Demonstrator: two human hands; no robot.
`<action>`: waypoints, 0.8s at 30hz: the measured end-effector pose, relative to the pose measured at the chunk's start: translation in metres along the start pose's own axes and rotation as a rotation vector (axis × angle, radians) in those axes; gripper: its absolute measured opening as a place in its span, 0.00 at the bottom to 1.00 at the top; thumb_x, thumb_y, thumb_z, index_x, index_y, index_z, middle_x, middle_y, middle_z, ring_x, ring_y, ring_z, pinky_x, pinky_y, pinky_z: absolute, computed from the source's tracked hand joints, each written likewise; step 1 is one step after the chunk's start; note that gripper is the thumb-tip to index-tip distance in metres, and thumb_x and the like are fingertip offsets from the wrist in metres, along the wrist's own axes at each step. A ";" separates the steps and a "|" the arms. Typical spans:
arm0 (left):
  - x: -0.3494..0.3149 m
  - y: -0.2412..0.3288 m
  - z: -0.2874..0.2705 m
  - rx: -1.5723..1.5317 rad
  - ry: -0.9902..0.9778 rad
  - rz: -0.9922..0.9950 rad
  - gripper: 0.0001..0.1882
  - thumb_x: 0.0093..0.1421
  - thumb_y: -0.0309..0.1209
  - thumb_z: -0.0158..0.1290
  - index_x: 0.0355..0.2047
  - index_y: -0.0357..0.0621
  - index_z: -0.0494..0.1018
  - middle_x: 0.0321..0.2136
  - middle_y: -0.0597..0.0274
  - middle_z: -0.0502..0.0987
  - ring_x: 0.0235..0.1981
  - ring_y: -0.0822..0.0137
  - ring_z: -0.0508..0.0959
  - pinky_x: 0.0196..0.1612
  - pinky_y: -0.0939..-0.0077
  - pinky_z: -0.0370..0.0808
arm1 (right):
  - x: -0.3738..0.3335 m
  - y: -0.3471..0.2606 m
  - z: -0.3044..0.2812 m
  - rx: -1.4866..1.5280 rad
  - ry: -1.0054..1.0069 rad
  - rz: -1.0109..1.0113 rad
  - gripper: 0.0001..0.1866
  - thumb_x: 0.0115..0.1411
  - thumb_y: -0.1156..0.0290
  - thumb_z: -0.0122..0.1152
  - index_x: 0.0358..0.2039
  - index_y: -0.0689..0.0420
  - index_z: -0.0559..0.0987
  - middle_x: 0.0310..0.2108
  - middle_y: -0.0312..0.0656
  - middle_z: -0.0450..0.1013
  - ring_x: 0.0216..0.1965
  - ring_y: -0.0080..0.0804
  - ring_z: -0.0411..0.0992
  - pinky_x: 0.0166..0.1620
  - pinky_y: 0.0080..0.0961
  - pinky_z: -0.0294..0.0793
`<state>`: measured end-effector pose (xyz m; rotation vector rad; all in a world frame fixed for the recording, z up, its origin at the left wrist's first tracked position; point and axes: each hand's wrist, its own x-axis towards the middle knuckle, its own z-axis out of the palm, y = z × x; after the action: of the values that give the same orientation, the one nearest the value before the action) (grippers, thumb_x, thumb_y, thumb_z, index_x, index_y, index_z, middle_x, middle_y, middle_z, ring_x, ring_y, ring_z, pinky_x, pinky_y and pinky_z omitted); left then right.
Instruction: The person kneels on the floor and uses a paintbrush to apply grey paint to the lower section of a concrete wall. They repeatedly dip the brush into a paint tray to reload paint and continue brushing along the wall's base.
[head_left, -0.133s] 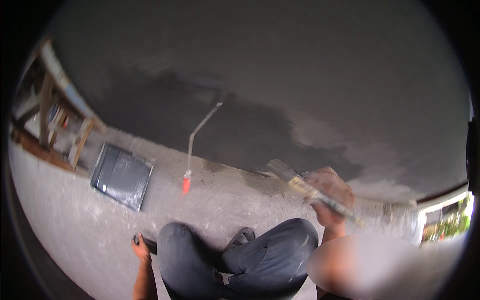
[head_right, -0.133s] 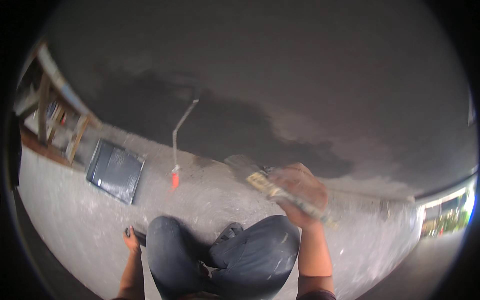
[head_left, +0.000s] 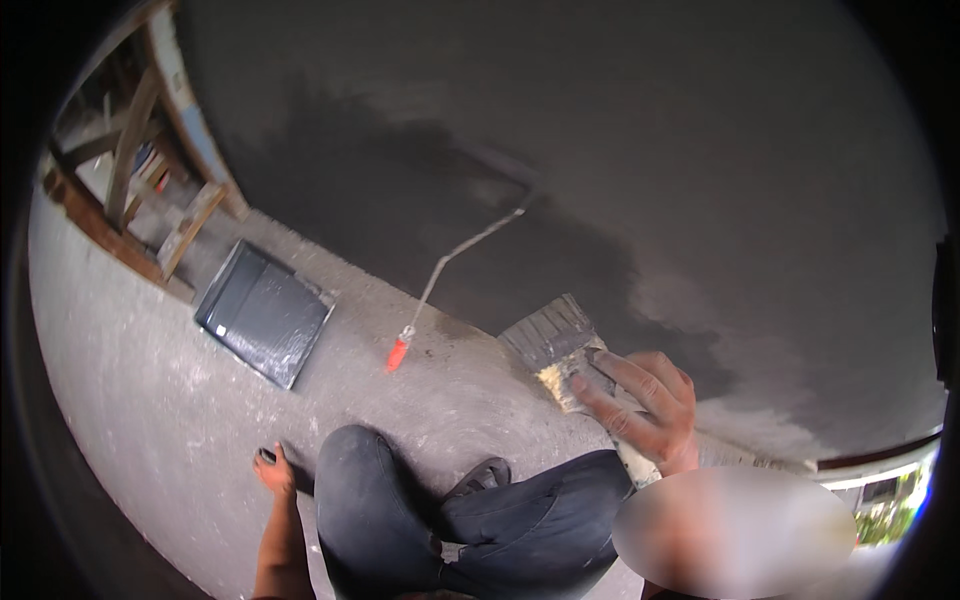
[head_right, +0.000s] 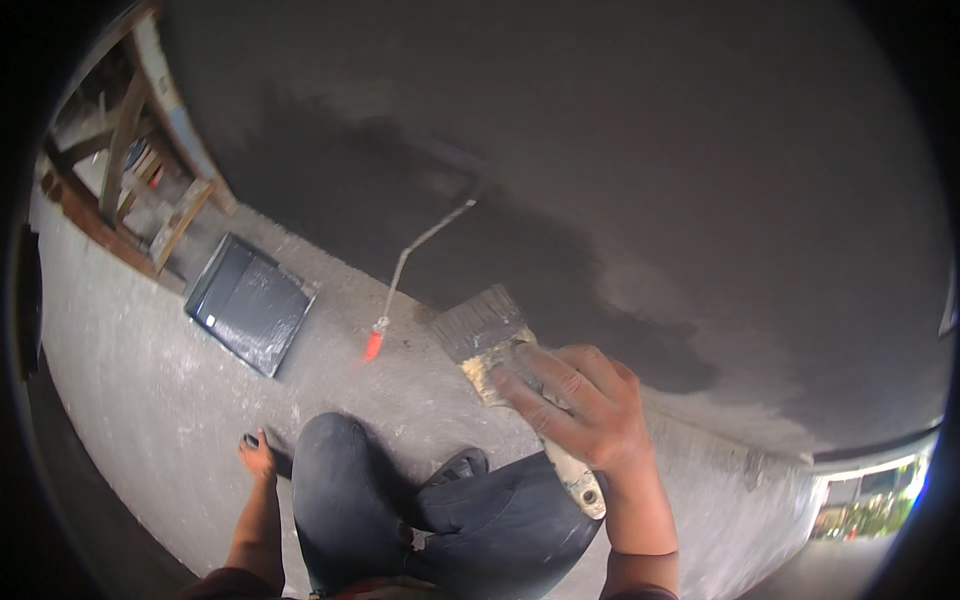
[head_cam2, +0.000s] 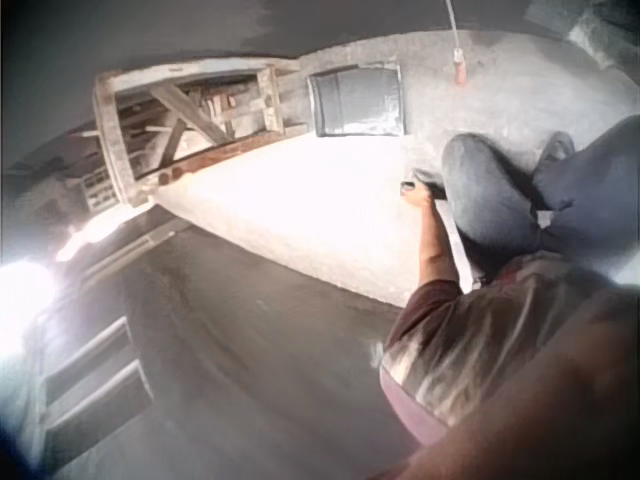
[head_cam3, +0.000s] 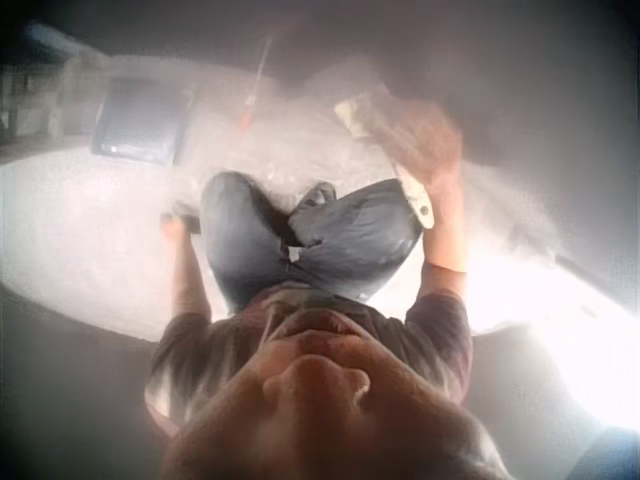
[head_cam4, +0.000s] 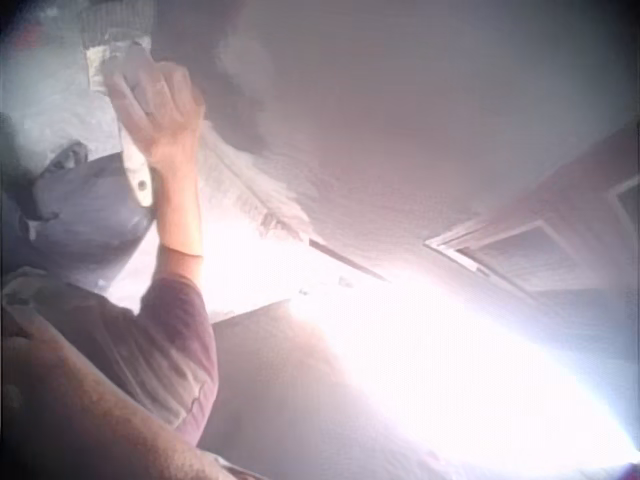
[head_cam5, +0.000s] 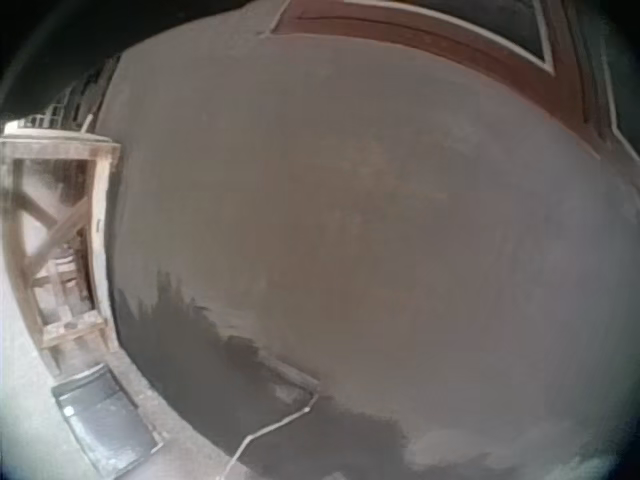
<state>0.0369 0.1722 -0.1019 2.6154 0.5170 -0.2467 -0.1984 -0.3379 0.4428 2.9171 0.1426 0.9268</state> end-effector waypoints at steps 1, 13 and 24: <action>-0.001 -0.001 -0.001 0.066 0.033 -0.045 0.45 0.64 0.60 0.59 0.69 0.39 0.66 0.72 0.37 0.61 0.71 0.40 0.63 0.72 0.47 0.59 | 0.012 -0.005 0.010 0.008 0.008 -0.064 0.23 0.40 0.71 0.74 0.42 0.49 0.90 0.43 0.37 0.79 0.33 0.29 0.77 0.29 0.22 0.81; 0.035 0.042 0.016 0.331 -0.230 -0.160 0.76 0.51 0.82 0.52 0.79 0.50 0.24 0.78 0.33 0.24 0.78 0.32 0.26 0.75 0.29 0.34 | 0.067 -0.036 0.090 0.170 -0.204 -0.186 0.21 0.47 0.76 0.75 0.43 0.47 0.91 0.40 0.37 0.73 0.35 0.28 0.76 0.32 0.22 0.81; 0.083 -0.023 0.072 0.714 -0.298 -0.178 0.77 0.43 0.94 0.29 0.81 0.52 0.34 0.77 0.32 0.44 0.75 0.21 0.46 0.70 0.20 0.50 | -0.124 0.035 -0.014 0.222 -0.101 0.976 0.21 0.51 0.78 0.79 0.47 0.58 0.89 0.46 0.41 0.79 0.44 0.32 0.78 0.48 0.27 0.79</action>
<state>0.0972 0.1838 -0.1955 3.1132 0.6412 -1.0265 -0.3051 -0.3859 0.3866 3.1771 -1.3594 0.8431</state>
